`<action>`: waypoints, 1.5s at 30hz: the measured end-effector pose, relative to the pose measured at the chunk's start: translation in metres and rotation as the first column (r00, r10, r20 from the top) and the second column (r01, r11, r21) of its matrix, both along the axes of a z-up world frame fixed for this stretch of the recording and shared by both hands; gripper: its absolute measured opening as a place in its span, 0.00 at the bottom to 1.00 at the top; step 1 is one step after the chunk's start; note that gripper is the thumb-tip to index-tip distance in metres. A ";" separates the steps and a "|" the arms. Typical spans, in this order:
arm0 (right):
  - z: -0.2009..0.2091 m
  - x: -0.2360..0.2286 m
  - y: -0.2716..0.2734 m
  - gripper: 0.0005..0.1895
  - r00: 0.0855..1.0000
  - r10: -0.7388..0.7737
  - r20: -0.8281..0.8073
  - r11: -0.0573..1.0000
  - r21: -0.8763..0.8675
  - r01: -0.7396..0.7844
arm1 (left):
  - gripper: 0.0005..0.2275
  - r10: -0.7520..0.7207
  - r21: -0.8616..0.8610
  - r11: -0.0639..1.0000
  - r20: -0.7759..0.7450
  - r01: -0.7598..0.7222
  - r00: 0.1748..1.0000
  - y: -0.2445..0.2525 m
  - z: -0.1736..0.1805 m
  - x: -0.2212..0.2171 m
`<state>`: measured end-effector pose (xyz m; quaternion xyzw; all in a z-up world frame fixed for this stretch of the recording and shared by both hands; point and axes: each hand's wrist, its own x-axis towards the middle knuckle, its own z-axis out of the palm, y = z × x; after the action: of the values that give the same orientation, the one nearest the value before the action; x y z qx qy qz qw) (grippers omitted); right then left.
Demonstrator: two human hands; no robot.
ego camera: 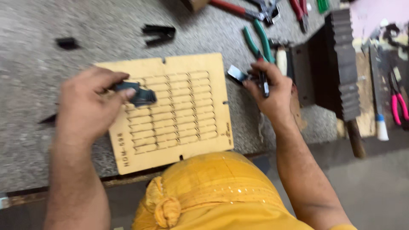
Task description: The person places small black metal pieces onto a wooden jig with pre-drawn outlines and uses a black marker to trace or mark the pieces. The person repeatedly picks up pieces, aligns them on the jig, marks them, and sets them aside.
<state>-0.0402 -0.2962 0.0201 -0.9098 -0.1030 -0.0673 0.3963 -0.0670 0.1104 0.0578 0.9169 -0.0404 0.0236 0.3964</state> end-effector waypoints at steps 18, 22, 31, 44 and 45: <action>-0.004 0.000 0.014 0.24 0.990 -0.113 -0.088 0.986 -0.133 0.101 | 0.16 0.130 0.005 0.991 -0.091 -0.130 0.987 0.027 0.005 -0.020; -0.011 0.003 0.012 0.21 0.991 -0.115 -0.062 0.991 -0.074 0.111 | 0.15 0.128 -0.004 0.992 -0.085 -0.129 0.988 0.028 0.002 -0.021; 0.000 0.007 0.007 0.23 0.990 -0.133 -0.049 0.987 -0.097 0.128 | 0.17 0.097 0.030 0.995 -0.132 -0.094 0.986 0.026 -0.013 -0.019; -0.010 -0.014 0.038 0.19 0.992 0.112 0.057 0.916 0.381 -0.125 | 0.17 -0.126 0.203 0.963 -0.245 0.178 0.961 -0.008 -0.012 0.025; -0.011 -0.017 0.040 0.19 0.993 0.114 0.028 0.919 0.378 -0.116 | 0.17 -0.139 0.184 0.966 -0.232 0.184 0.963 -0.007 -0.012 0.025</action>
<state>-0.0570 -0.2558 0.0095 -0.8084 -0.1422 -0.0651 0.5675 -0.0416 0.1035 0.0457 0.9432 -0.0741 -0.1134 0.3032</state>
